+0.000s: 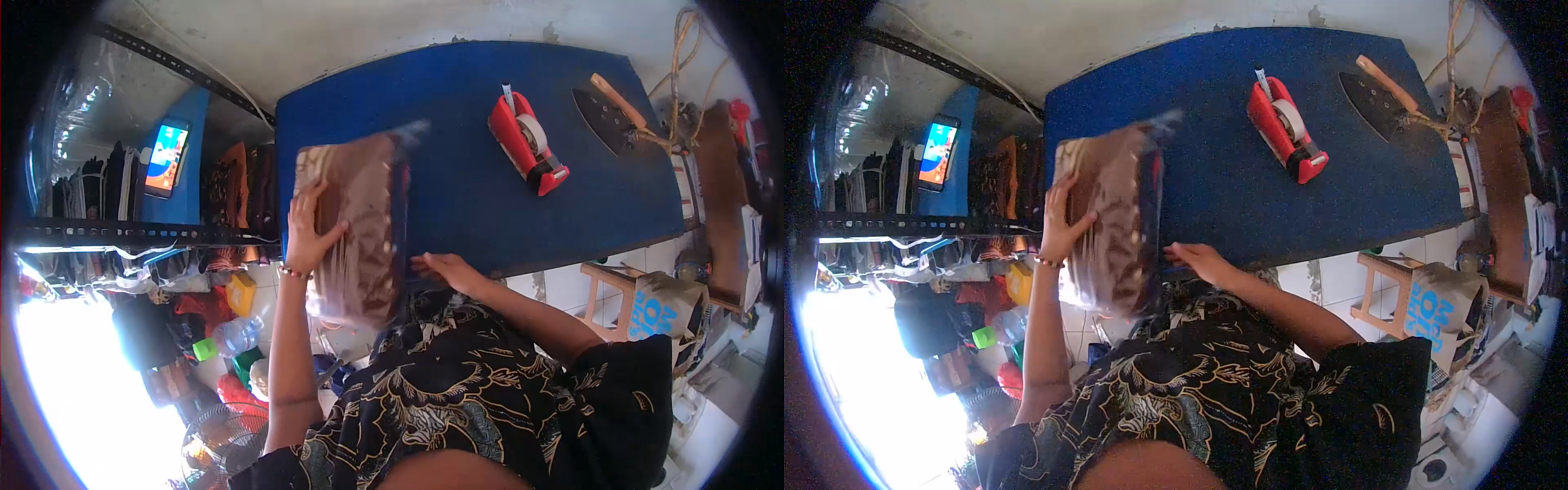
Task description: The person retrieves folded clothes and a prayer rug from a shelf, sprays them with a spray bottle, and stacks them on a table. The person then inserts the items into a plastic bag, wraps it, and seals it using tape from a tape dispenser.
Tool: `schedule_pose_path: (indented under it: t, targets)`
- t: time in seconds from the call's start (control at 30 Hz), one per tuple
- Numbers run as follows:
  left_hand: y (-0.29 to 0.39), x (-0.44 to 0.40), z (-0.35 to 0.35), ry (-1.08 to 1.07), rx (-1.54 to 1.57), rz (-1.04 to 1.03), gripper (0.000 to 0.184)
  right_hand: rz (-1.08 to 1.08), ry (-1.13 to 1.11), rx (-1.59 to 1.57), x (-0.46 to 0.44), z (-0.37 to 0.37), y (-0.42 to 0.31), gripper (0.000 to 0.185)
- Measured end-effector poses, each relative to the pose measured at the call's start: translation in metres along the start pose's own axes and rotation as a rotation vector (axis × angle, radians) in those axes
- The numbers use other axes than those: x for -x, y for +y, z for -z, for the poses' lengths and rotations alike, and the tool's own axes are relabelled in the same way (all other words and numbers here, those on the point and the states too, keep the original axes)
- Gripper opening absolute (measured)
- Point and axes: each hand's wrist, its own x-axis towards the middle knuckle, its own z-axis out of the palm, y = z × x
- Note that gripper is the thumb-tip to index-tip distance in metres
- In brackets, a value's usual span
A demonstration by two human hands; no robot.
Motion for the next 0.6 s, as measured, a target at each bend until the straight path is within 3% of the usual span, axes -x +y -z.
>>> schedule_pose_path:
  t: [0.03,0.1,0.17,0.27,0.33,0.37,0.47,0.5,0.6]
  targets:
    - [0.010,-0.001,0.008,-0.066,0.009,-0.031,0.069,-0.023,-0.028,-0.067,0.004,0.007,0.001,0.056]
    - [0.029,-0.006,0.011,-0.159,-0.002,-0.036,0.071,-0.026,0.344,-0.376,-0.015,0.043,-0.005,0.059]
    - [0.060,-0.024,-0.002,-0.127,-0.060,-0.094,0.070,0.016,0.547,-0.447,-0.039,0.081,-0.024,0.060]
    - [0.104,-0.054,-0.047,-0.146,-0.186,-0.231,0.073,0.068,0.435,-0.254,-0.049,0.104,-0.052,0.044]
    - [0.117,-0.072,-0.088,-0.153,-0.331,-0.270,0.063,0.197,0.304,-0.070,-0.052,0.116,-0.051,0.031]
    - [0.125,-0.083,-0.097,-0.263,-0.393,-0.249,0.054,0.260,0.237,0.024,-0.051,0.120,-0.056,0.025]
    - [0.138,-0.101,-0.108,-0.509,-0.500,-0.194,0.030,0.280,0.359,0.463,-0.017,0.114,-0.079,0.016]
    - [0.138,-0.101,-0.110,-0.532,-0.481,-0.189,0.024,0.275,0.291,0.443,-0.015,0.116,-0.066,0.031]
    - [0.137,-0.098,-0.113,-0.471,-0.447,-0.251,0.017,0.602,0.554,0.321,-0.009,0.097,-0.048,0.047]
